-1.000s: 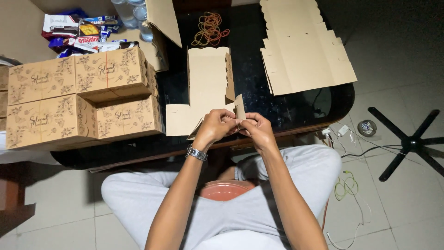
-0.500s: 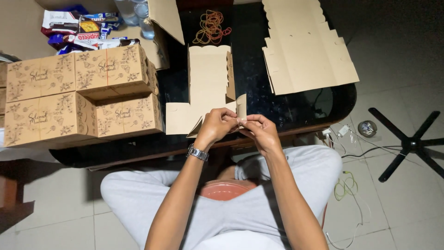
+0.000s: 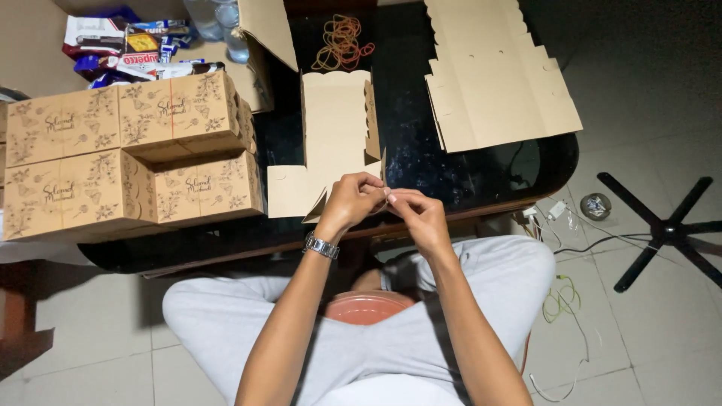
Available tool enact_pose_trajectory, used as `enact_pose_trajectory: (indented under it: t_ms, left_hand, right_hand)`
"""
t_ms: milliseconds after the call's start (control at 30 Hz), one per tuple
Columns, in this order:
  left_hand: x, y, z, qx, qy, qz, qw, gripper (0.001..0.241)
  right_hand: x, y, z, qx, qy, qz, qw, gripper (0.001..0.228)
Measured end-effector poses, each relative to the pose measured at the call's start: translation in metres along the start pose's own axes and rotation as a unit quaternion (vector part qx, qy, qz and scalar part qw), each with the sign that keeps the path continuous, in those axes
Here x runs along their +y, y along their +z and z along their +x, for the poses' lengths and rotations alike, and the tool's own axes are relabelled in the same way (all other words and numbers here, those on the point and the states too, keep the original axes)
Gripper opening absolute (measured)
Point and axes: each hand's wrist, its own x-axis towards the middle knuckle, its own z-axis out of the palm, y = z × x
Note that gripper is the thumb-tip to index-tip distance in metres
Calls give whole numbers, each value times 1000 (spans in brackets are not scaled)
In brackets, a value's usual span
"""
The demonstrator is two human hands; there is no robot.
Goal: Folding a cardboard box and filling it with various snack items and a small container.
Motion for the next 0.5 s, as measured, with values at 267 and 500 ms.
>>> enact_pose_trajectory:
  t_ms: [267,500]
  left_hand:
    - [-3,6,5,0,-32,-26,999,28]
    - [47,-21,-56,72,173,93,978,38]
  right_hand:
    - [-16,8,-2,37,-137,-308,941,18]
    - [-30,13,13,47,-59,-491,868,28]
